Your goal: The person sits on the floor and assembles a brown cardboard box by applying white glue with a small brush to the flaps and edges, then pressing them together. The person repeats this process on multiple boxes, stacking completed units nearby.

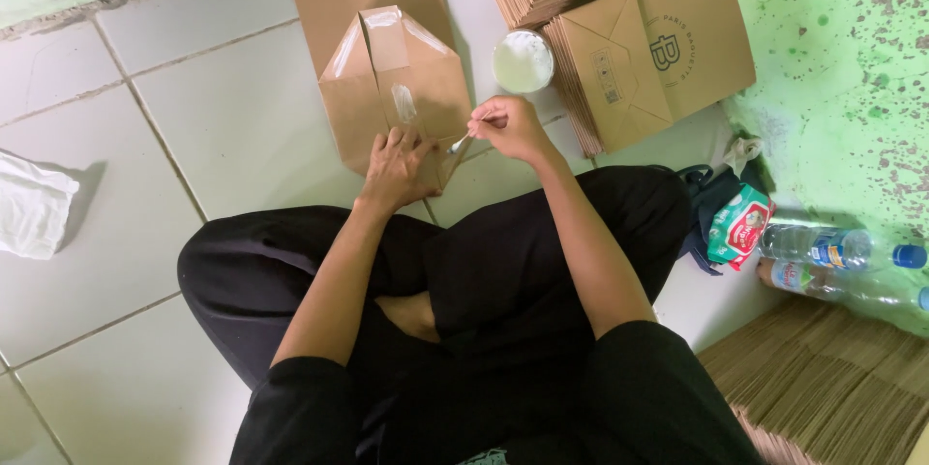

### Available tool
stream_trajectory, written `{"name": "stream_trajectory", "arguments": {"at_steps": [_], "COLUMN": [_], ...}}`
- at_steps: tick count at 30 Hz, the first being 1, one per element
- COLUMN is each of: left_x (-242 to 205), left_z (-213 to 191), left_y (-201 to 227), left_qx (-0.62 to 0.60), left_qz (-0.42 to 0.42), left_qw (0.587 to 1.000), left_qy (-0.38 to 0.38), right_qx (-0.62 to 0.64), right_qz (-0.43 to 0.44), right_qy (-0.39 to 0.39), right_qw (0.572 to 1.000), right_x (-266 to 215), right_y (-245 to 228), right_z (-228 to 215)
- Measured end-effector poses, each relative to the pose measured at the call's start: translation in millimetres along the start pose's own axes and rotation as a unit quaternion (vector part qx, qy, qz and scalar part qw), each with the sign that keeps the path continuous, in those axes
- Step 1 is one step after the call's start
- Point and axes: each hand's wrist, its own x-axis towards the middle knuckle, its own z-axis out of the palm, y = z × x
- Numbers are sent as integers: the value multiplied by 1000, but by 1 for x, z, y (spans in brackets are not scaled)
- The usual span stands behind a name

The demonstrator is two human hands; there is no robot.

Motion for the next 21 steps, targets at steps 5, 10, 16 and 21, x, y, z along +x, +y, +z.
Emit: {"name": "stream_trajectory", "arguments": {"at_steps": [5,10,16,21], "left_x": [1,3,2,2], "left_z": [5,9,10,11], "left_y": [0,-2,-3,-3], "left_qx": [22,18,7,8], "left_qz": [-3,-1,2,2], "left_qw": [1000,1000,1000,1000], "left_qy": [7,1,18,18], "right_qx": [29,17,-22,-16], "right_qz": [44,70,34,34], "right_qy": [-42,-56,-10,42], "right_qw": [998,996,999,998], "right_x": [-2,-4,6,11], "right_y": [0,-5,10,13], "right_z": [6,14,4,-9]}}
